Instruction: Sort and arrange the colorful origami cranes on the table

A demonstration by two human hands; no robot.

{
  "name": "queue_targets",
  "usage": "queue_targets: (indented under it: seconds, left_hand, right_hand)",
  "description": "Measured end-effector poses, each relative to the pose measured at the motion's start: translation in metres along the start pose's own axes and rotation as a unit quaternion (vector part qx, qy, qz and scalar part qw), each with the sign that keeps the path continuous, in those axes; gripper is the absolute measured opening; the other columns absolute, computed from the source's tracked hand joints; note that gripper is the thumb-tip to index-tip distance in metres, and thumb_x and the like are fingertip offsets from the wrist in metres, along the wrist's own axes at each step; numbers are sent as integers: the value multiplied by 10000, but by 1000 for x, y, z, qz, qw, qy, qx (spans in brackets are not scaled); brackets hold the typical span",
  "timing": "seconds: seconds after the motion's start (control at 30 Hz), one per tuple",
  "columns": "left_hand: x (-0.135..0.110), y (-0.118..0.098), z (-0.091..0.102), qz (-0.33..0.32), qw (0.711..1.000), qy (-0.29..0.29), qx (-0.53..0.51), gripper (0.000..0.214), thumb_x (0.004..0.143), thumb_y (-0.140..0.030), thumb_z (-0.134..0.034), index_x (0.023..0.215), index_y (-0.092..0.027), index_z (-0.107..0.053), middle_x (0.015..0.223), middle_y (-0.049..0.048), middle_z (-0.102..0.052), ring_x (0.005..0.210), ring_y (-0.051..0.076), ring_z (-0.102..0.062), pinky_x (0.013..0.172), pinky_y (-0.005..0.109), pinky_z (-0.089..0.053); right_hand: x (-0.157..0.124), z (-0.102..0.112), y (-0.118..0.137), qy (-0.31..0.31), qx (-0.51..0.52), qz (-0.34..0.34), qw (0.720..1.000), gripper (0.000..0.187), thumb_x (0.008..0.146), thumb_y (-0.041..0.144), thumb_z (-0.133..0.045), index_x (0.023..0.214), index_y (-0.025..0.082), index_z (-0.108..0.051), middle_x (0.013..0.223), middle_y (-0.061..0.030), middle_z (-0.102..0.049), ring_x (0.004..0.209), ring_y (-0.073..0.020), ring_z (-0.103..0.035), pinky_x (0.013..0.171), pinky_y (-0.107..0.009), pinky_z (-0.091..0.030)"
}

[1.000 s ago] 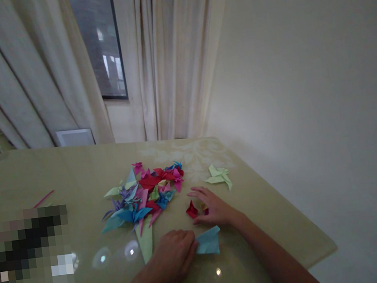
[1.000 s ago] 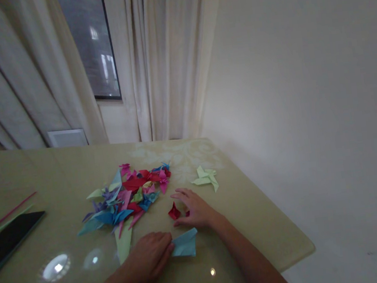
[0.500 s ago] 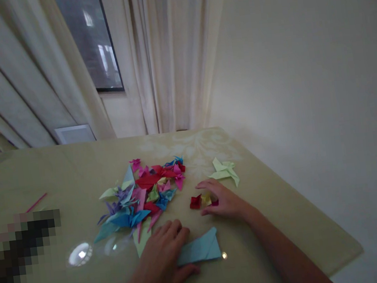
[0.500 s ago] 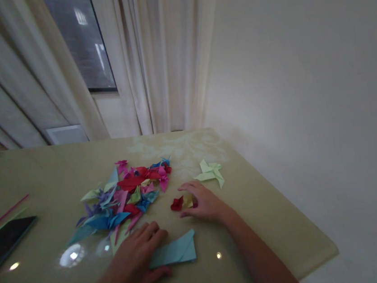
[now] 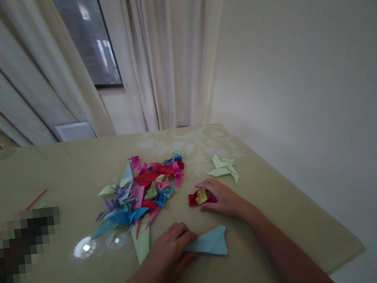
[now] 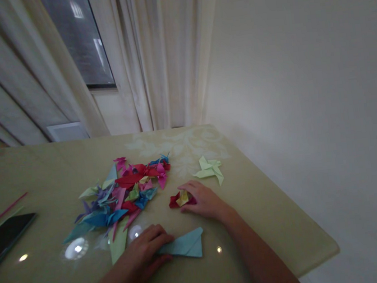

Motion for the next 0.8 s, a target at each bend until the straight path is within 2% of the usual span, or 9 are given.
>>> queue_targets:
  seconds: [0.17,0.27,0.37,0.43,0.57,0.67,0.73,0.8]
  left_hand:
    - [3,2,2,5,1000,-9,5,264,982,-236,-689,1240,-267,-732,1163,63,-689,1099,247,-658,951,362,-518]
    - [6,3,-1,4,1000,-15,10,303,984,-211,-684,1281,-251,-725,1187,75,-690,1121,249,-653,975,367,-518]
    - [8,7,-5,-7,999,-33,19,333,977,-203,-698,1308,-235,-712,1191,83,-705,1123,252,-657,984,372,-519]
    - [10,10,-7,-34,998,-48,30,279,990,-241,-695,1268,-234,-727,1169,81,-721,1112,255,-658,975,379,-519]
    - [11,10,-6,-86,993,-58,55,188,1024,-310,-657,1172,-237,-749,1122,78,-742,1068,255,-659,945,379,-515]
    - [10,4,-3,-90,993,-57,56,196,1029,-274,-643,1200,-235,-732,1145,73,-747,1079,250,-664,952,373,-514]
    - [10,1,-2,-84,993,-56,54,200,1023,-244,-646,1206,-231,-726,1151,71,-749,1089,252,-666,960,373,-514]
    - [10,1,-3,-83,994,-54,55,196,1019,-227,-647,1198,-225,-726,1146,73,-752,1090,258,-667,963,378,-515]
  right_hand:
    - [-3,11,-12,-2,38,11,999,847,698,459,-995,1446,275,-644,1459,-118,-616,1330,-318,-594,1160,-482,-453]
    - [-3,14,-19,3,46,14,999,776,700,449,-993,1384,247,-686,1381,-115,-651,1195,-292,-651,1067,-452,-514]
    - [0,7,-18,-9,41,13,999,659,767,456,-953,1337,226,-715,1272,-109,-683,1083,-268,-674,984,-424,-548]
    - [3,0,-13,-24,25,23,999,673,790,477,-936,1371,232,-702,1282,-118,-682,1136,-282,-664,1028,-443,-535]
    - [11,-14,2,-27,-61,63,996,756,825,496,-912,1490,271,-630,1460,-149,-618,1364,-328,-563,1182,-500,-436]
    - [15,-23,11,-10,-128,83,988,556,925,436,-829,1438,286,-674,1480,-141,-618,1356,-325,-569,1160,-490,-454]
    - [16,-25,13,-5,-146,91,985,391,975,376,-773,1349,273,-723,1401,-128,-666,1283,-304,-609,1113,-461,-486]
    - [14,-22,10,-9,-143,87,986,303,982,333,-758,1273,249,-745,1308,-117,-700,1211,-288,-637,1059,-431,-510]
Point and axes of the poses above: each hand's wrist, its own x-axis towards the middle knuckle, its own z-axis out of the back of the hand, y = z × x, the point moved 1 cm from there along x, towards the middle knuckle
